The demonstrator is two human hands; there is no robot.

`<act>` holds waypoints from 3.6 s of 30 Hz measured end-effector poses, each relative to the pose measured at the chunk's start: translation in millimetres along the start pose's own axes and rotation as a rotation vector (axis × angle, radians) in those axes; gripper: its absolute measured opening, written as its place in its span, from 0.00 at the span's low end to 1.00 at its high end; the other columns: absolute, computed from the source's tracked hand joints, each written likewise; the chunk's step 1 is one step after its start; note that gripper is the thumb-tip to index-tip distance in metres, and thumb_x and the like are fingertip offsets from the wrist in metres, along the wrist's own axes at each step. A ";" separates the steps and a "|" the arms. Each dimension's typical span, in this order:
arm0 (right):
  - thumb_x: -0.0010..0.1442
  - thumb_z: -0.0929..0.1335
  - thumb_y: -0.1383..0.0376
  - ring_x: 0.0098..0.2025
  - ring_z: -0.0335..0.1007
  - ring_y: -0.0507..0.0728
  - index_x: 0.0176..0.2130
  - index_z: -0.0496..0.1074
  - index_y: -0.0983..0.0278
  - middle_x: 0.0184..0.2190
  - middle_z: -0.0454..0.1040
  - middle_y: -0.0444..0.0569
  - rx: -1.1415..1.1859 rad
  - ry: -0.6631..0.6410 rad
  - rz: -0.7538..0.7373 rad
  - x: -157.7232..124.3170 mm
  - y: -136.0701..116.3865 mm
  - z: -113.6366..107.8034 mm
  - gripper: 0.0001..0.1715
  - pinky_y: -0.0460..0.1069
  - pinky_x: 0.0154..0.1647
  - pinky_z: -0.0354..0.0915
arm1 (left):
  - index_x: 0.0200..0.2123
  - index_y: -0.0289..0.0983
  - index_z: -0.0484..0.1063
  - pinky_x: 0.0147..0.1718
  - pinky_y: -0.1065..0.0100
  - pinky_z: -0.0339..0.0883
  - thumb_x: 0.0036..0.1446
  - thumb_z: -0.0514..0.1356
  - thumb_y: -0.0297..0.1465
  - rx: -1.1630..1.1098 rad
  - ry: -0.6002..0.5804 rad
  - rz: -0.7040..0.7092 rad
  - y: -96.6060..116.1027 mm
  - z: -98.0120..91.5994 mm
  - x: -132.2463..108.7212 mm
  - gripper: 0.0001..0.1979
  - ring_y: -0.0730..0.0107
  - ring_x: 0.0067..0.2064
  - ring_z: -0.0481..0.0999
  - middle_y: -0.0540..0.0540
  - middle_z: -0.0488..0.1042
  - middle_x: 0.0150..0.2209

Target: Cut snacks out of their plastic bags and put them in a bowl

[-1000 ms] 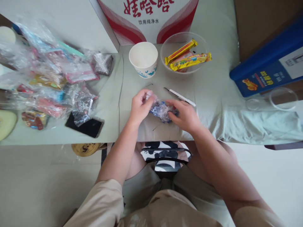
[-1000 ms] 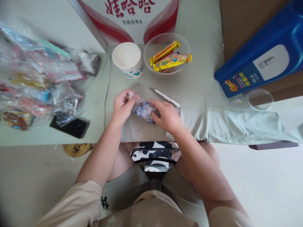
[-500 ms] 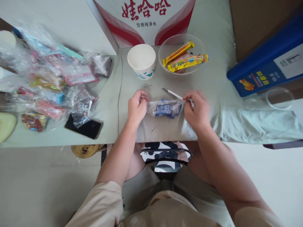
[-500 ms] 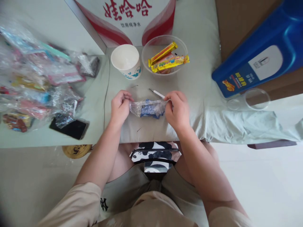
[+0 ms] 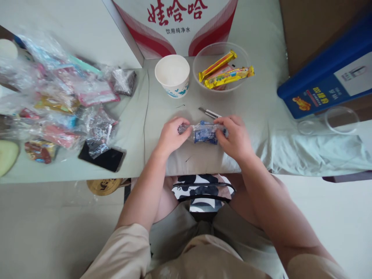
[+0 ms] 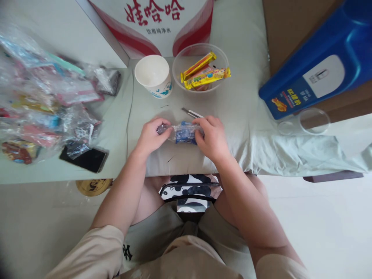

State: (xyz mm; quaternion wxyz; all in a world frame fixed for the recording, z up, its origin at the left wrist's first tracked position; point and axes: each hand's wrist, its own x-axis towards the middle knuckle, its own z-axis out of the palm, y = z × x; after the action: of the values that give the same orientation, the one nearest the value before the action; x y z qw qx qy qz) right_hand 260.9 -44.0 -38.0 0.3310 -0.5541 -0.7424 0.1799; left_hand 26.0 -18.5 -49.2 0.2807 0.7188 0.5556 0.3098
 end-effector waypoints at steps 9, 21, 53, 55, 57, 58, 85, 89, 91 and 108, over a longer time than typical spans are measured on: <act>0.56 0.65 0.72 0.44 0.74 0.63 0.36 0.69 0.58 0.38 0.77 0.50 0.156 0.078 -0.057 0.4 -1.8 -2.9 0.09 0.57 0.47 0.69 | 0.36 0.38 0.79 0.46 0.63 0.73 0.62 0.61 0.28 0.018 0.003 0.077 0.7 -4.3 0.6 0.06 0.65 0.43 0.78 0.45 0.78 0.40; 0.59 0.65 0.67 0.41 0.75 0.62 0.37 0.72 0.59 0.36 0.79 0.51 0.160 0.002 -0.014 0.9 -3.4 -4.3 0.06 0.56 0.44 0.70 | 0.34 0.37 0.78 0.37 0.67 0.70 0.61 0.60 0.27 0.000 -0.055 0.011 5.1 -3.7 0.6 0.06 0.69 0.37 0.76 0.46 0.79 0.36; 0.60 0.65 0.65 0.39 0.75 0.62 0.37 0.73 0.60 0.34 0.79 0.51 0.165 -0.031 -0.013 -0.5 -3.0 -3.9 0.07 0.56 0.43 0.70 | 0.35 0.38 0.77 0.38 0.65 0.69 0.61 0.59 0.27 0.045 -0.112 -0.016 10.2 -6.5 -1.7 0.06 0.67 0.37 0.76 0.46 0.76 0.35; 0.60 0.65 0.65 0.39 0.75 0.62 0.37 0.73 0.59 0.34 0.79 0.51 0.167 -0.035 -0.007 -0.7 -3.0 -3.7 0.07 0.56 0.43 0.70 | 0.35 0.38 0.77 0.38 0.65 0.69 0.61 0.59 0.27 0.050 -0.111 -0.009 10.2 -6.7 -2.0 0.06 0.67 0.37 0.76 0.46 0.76 0.35; 0.59 0.65 0.65 0.39 0.75 0.62 0.37 0.73 0.59 0.34 0.79 0.51 0.169 -0.034 -0.003 -0.9 -3.1 -3.3 0.07 0.56 0.43 0.70 | 0.34 0.38 0.77 0.37 0.65 0.69 0.61 0.59 0.27 0.057 -0.109 -0.002 10.1 -6.5 -2.4 0.06 0.67 0.37 0.76 0.46 0.76 0.35; 0.59 0.65 0.65 0.39 0.75 0.62 0.37 0.73 0.59 0.34 0.79 0.51 0.169 -0.032 -0.002 -1.0 -3.2 -3.0 0.07 0.57 0.43 0.70 | 0.34 0.38 0.77 0.37 0.65 0.69 0.61 0.59 0.27 0.060 -0.107 0.001 10.0 -6.4 -2.5 0.06 0.67 0.37 0.76 0.46 0.76 0.35; 0.61 0.65 0.65 0.41 0.76 0.63 0.37 0.74 0.59 0.34 0.79 0.51 0.141 -0.050 -0.032 -2.9 -3.6 -0.5 0.07 0.57 0.45 0.71 | 0.34 0.39 0.76 0.41 0.63 0.71 0.60 0.59 0.27 0.083 -0.137 0.029 6.8 -4.3 -3.0 0.06 0.66 0.38 0.77 0.45 0.79 0.36; 0.61 0.65 0.65 0.41 0.76 0.63 0.37 0.75 0.59 0.35 0.80 0.51 0.132 -0.048 -0.034 -3.8 -3.7 0.3 0.08 0.57 0.45 0.71 | 0.34 0.38 0.76 0.42 0.63 0.71 0.61 0.58 0.27 0.091 -0.140 0.032 7.2 -4.5 -2.9 0.06 0.65 0.38 0.77 0.45 0.79 0.36; 0.61 0.65 0.65 0.41 0.76 0.63 0.37 0.75 0.59 0.35 0.80 0.51 0.135 -0.046 -0.034 -4.2 -3.9 0.4 0.08 0.57 0.45 0.71 | 0.35 0.38 0.76 0.42 0.63 0.71 0.61 0.58 0.27 0.094 -0.142 0.030 7.6 -4.8 -2.9 0.07 0.65 0.38 0.77 0.45 0.79 0.37; 0.58 0.66 0.67 0.39 0.76 0.61 0.35 0.72 0.59 0.34 0.79 0.49 0.166 0.085 0.038 0.0 -4.3 -8.3 0.06 0.55 0.43 0.70 | 0.36 0.38 0.78 0.45 0.62 0.71 0.58 0.65 0.31 0.021 -0.214 0.119 2.3 -9.1 0.4 0.04 0.64 0.42 0.78 0.45 0.78 0.40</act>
State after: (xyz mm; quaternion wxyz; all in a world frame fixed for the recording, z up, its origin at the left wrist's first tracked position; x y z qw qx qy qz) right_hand 263.6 -46.3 -29.3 0.4038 -0.5457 -0.6995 0.2233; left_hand 20.6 -18.1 -41.5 0.3120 0.7823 0.4821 0.2414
